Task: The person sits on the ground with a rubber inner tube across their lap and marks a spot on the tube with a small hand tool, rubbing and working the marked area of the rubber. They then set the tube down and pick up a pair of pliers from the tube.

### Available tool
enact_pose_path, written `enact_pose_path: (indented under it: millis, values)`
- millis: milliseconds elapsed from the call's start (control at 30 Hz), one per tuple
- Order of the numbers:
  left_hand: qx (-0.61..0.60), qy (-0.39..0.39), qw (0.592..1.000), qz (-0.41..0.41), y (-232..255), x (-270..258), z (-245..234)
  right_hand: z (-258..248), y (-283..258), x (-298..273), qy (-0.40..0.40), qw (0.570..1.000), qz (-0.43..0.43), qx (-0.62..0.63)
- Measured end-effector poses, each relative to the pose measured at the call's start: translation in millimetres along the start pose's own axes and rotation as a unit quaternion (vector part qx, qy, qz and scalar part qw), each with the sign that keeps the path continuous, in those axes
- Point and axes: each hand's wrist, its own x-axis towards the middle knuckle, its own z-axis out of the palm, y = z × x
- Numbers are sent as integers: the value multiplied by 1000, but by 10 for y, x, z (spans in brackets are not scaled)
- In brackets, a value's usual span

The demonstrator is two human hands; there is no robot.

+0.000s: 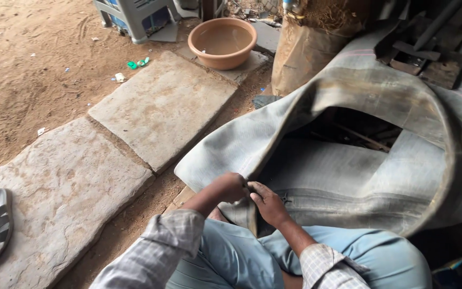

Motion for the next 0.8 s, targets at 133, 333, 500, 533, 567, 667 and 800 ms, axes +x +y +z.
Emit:
enact_pose_path:
  millis: [133, 333, 500, 533, 567, 667, 800]
  values:
    - [-33, -132, 990, 30, -9, 213, 194, 86, 124, 39, 83, 996, -31, 18]
    - [110, -34, 987, 110, -88, 80, 133, 198, 146, 110, 86, 990, -68, -89]
    - [281, -15, 930, 236, 36, 145, 27, 196, 284, 116, 98, 979, -100, -147]
    - [280, -14, 929, 242, 59, 124, -3, 193, 304, 114, 101, 979, -96, -152]
    - [267, -24, 935, 230, 68, 95, -40, 208, 314, 115, 117, 976, -118, -144]
    - [246, -32, 944, 217, 31, 40, -88, 129, 179, 106, 122, 976, -127, -128]
    - [181, 12, 964, 193, 22, -113, -125, 34, 119, 87, 128, 974, -134, -131]
